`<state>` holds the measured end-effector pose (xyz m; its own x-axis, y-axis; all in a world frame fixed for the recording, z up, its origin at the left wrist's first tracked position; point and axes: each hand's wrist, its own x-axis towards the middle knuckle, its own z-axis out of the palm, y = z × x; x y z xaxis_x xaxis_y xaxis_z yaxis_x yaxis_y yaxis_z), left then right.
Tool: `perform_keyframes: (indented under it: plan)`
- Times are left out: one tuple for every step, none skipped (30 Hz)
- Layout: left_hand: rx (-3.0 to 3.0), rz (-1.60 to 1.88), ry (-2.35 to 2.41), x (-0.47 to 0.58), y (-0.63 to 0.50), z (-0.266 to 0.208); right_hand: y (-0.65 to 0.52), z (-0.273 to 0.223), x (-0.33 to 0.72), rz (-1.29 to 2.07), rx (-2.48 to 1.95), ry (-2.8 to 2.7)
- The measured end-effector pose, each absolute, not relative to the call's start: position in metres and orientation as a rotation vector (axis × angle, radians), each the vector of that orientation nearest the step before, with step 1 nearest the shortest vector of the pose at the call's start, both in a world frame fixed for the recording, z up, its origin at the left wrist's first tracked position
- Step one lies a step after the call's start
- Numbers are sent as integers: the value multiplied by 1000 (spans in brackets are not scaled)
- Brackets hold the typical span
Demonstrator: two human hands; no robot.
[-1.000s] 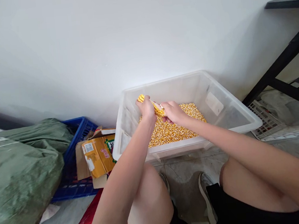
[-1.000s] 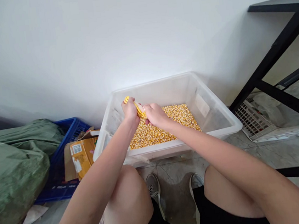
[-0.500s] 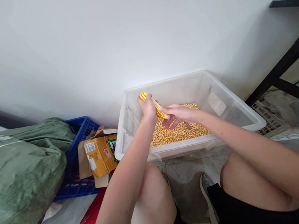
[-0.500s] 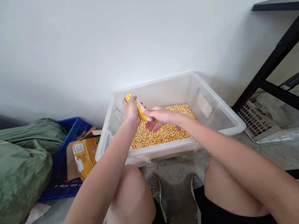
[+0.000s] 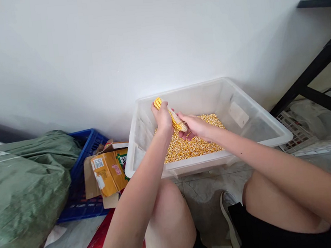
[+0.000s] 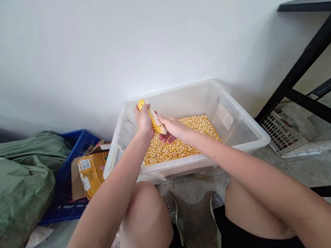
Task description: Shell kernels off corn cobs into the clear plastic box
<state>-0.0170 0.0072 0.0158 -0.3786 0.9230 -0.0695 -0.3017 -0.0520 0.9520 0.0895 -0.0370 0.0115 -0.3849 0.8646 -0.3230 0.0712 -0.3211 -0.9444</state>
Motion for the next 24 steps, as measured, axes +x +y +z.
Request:
perform_keyframes:
  plan:
    - [740,1611,1243,-18,7,16,-35,12,94,1787,-1223,-1375]
    - [731,1604,1244,-18,7,17,-34,13,98,1762,-1213,-1441]
    - [727,1593,1247,-19,7,17,-33,13,103,1681,-1210,-1522]
    - [730,1580,1253,-19,7,18,-32,13,107,1554,-1204,-1602]
    - [736,1570,1259,-19,7,18,-31,13,111,1402,-1183,-1670]
    - [743,1567,1262,-19,7,18,-30,12,114,1259,-1142,-1726]
    - [751,1572,1263,-19,6,19,-30,11,117,1150,-1089,-1771]
    - [762,1576,1261,-18,5,19,-29,10,119,1083,-1038,-1806]
    - [773,1578,1259,-18,4,19,-28,9,120,1049,-998,-1833]
    - [782,1578,1258,-17,3,20,-27,8,120,1035,-973,-1858]
    - [790,1574,1258,-16,2,20,-26,8,120,1025,-964,-1871]
    - [797,1567,1260,-16,1,20,-26,7,119,1015,-971,-1873]
    - [804,1560,1261,-15,0,21,-27,7,118,1002,-984,-1866]
    - [809,1559,1260,-15,0,21,-28,6,117,981,-999,-1861]
    - [813,1563,1257,-15,-1,21,-29,7,115,947,-1013,-1866]
    - [815,1572,1253,-15,-1,21,-32,7,113,892,-1025,-1880]
    - [812,1585,1248,-15,-1,21,-34,8,111,815,-1035,-1905]
    - [805,1600,1244,-15,-1,21,-37,8,108,724,-1042,-1937]
    - [798,1616,1238,-14,-2,21,-39,9,106,636,-1050,-1965]
    - [792,1632,1233,-14,-2,22,-41,9,103,564,-1065,-1983]
    - [790,1645,1227,-14,-2,22,-43,10,100,515,-1083,-1991]
    - [789,1658,1220,-13,-2,22,-44,10,98,486,-1102,-1988]
    - [791,1672,1211,-13,-2,22,-45,11,96,478,-1121,-1979]
    - [793,1689,1199,-13,-2,22,-45,11,94,481,-1144,-1963]
